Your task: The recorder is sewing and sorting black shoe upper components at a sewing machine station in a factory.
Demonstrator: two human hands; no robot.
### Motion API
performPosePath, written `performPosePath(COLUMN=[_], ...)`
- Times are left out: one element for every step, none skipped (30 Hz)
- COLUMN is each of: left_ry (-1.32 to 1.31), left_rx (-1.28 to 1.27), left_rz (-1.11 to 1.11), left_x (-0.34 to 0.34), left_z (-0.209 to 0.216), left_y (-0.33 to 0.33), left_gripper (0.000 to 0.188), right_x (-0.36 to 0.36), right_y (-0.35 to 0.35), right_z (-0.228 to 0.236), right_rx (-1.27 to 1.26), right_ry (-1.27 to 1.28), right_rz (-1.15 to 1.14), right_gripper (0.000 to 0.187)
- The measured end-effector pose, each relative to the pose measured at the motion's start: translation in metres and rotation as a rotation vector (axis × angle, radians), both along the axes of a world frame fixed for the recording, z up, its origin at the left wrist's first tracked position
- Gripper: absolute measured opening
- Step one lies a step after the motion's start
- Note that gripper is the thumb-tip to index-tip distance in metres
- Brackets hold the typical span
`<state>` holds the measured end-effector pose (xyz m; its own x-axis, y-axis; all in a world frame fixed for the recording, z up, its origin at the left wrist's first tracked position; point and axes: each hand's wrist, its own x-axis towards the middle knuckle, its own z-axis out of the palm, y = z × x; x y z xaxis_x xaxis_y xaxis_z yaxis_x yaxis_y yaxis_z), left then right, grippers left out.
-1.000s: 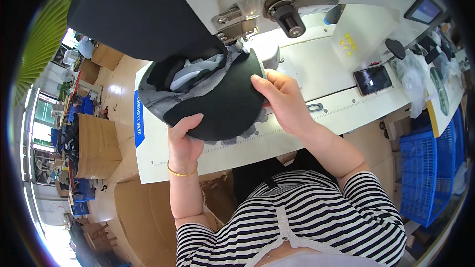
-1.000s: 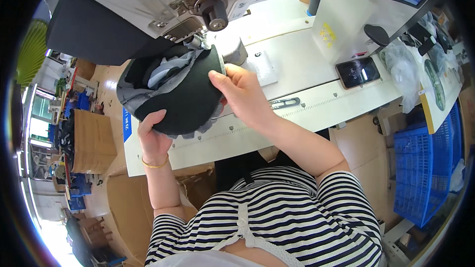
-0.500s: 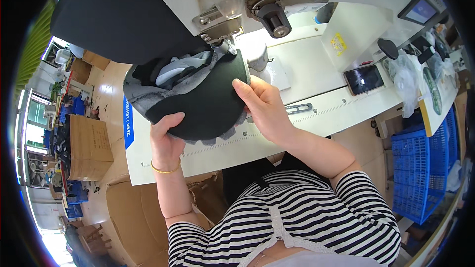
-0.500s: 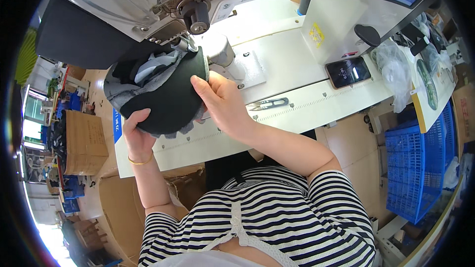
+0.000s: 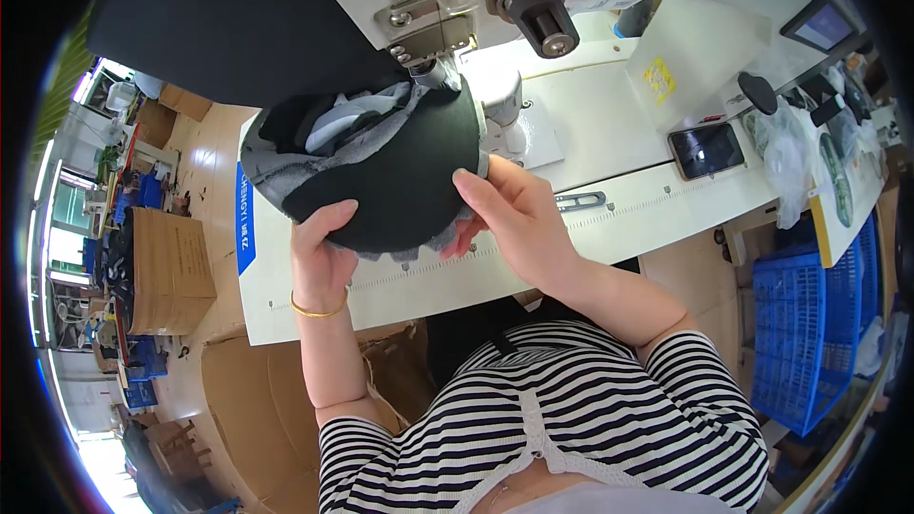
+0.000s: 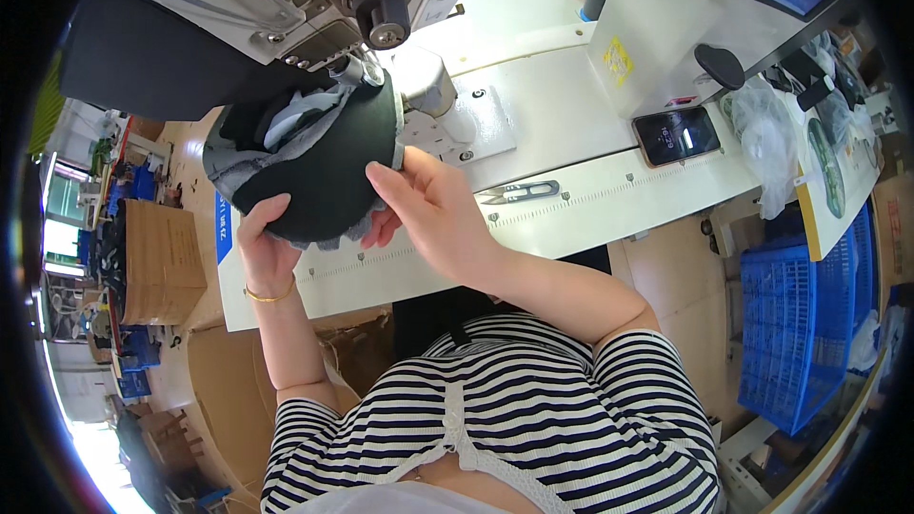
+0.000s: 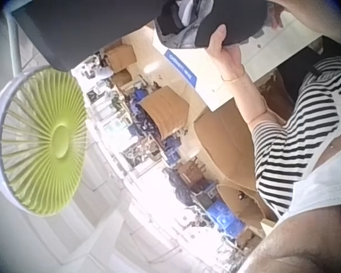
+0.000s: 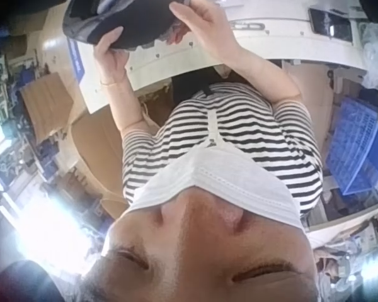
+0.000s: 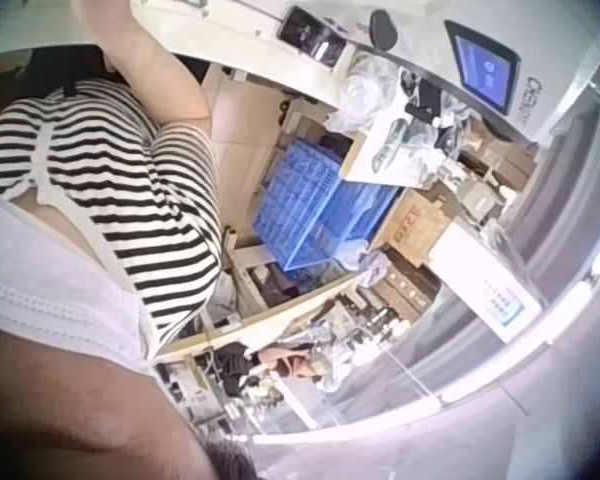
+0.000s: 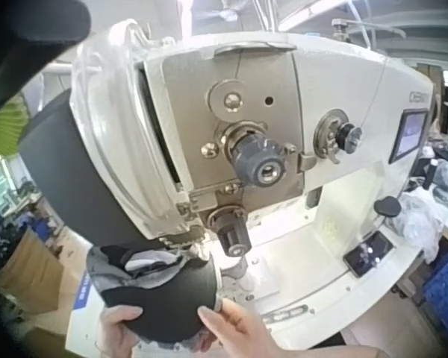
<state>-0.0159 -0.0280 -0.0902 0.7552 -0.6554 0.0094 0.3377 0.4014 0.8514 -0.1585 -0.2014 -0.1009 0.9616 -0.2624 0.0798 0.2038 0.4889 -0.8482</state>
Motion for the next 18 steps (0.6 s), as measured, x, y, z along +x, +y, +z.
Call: performPosePath(left_ry=[0.015,0.017,0.002,-0.015,-0.015,-0.030,-0.043,-0.042,-0.043,-0.043,-0.043,-0.062,-0.081,-0.082,-0.087,-0.090,-0.090,-0.142], left_rx=[0.013,0.014,0.010,0.007,0.008,-0.002,-0.014,-0.014,-0.021,-0.029,-0.029,-0.013,0.004,0.006,0.006,0.004,0.006,0.010], left_rz=[0.040,0.037,0.066,0.099,0.101,0.116,0.127,0.125,0.125,0.124,0.122,0.067,0.017,0.020,0.024,0.026,0.027,0.040], left_x=[-0.001,-0.001,-0.001,-0.002,-0.003,-0.004,-0.004,-0.004,-0.005,-0.004,-0.001,0.004,0.007,0.006,0.004,0.003,0.004,0.007], left_z=[0.002,0.002,0.002,0.004,0.005,0.007,0.007,0.009,0.010,0.011,0.009,0.007,0.007,0.008,0.010,0.011,0.009,0.006], left_y=[-0.004,-0.008,-0.011,-0.013,-0.015,-0.017,-0.019,-0.022,-0.025,-0.028,-0.027,-0.025,-0.024,-0.025,-0.027,-0.030,-0.032,-0.034], left_gripper=[0.034,0.034,0.033,0.032,0.032,0.031,0.031,0.031,0.030,0.030,0.030,0.031,0.032,0.032,0.034,0.035,0.035,0.038], right_x=[0.003,0.006,0.007,0.009,0.011,0.013,0.015,0.017,0.019,0.021,0.023,0.025,0.027,0.028,0.029,0.030,0.031,0.031], right_y=[-0.002,-0.005,-0.007,-0.008,-0.009,-0.010,-0.011,-0.012,-0.013,-0.014,-0.016,-0.018,-0.019,-0.020,-0.020,-0.021,-0.021,-0.022], right_z=[-0.001,-0.001,-0.001,-0.001,0.000,0.000,0.000,0.000,0.000,0.000,0.000,-0.001,-0.001,-0.001,0.001,0.001,0.001,0.001], right_rx=[-0.007,-0.006,0.002,0.012,0.014,0.001,-0.013,-0.013,-0.007,-0.002,-0.002,-0.002,-0.001,0.001,-0.001,-0.003,-0.001,-0.009], right_ry=[-0.008,-0.006,-0.002,-0.001,-0.001,-0.004,-0.006,-0.005,-0.005,-0.004,-0.004,-0.017,-0.030,-0.031,-0.028,-0.025,-0.025,-0.028], right_rz=[-0.005,-0.008,-0.007,-0.001,0.001,-0.008,-0.021,-0.022,-0.037,-0.052,-0.054,-0.060,-0.062,-0.059,-0.057,-0.057,-0.056,-0.066], right_gripper=[0.028,0.028,0.028,0.028,0.028,0.028,0.028,0.028,0.028,0.028,0.028,0.027,0.027,0.027,0.027,0.026,0.026,0.026])
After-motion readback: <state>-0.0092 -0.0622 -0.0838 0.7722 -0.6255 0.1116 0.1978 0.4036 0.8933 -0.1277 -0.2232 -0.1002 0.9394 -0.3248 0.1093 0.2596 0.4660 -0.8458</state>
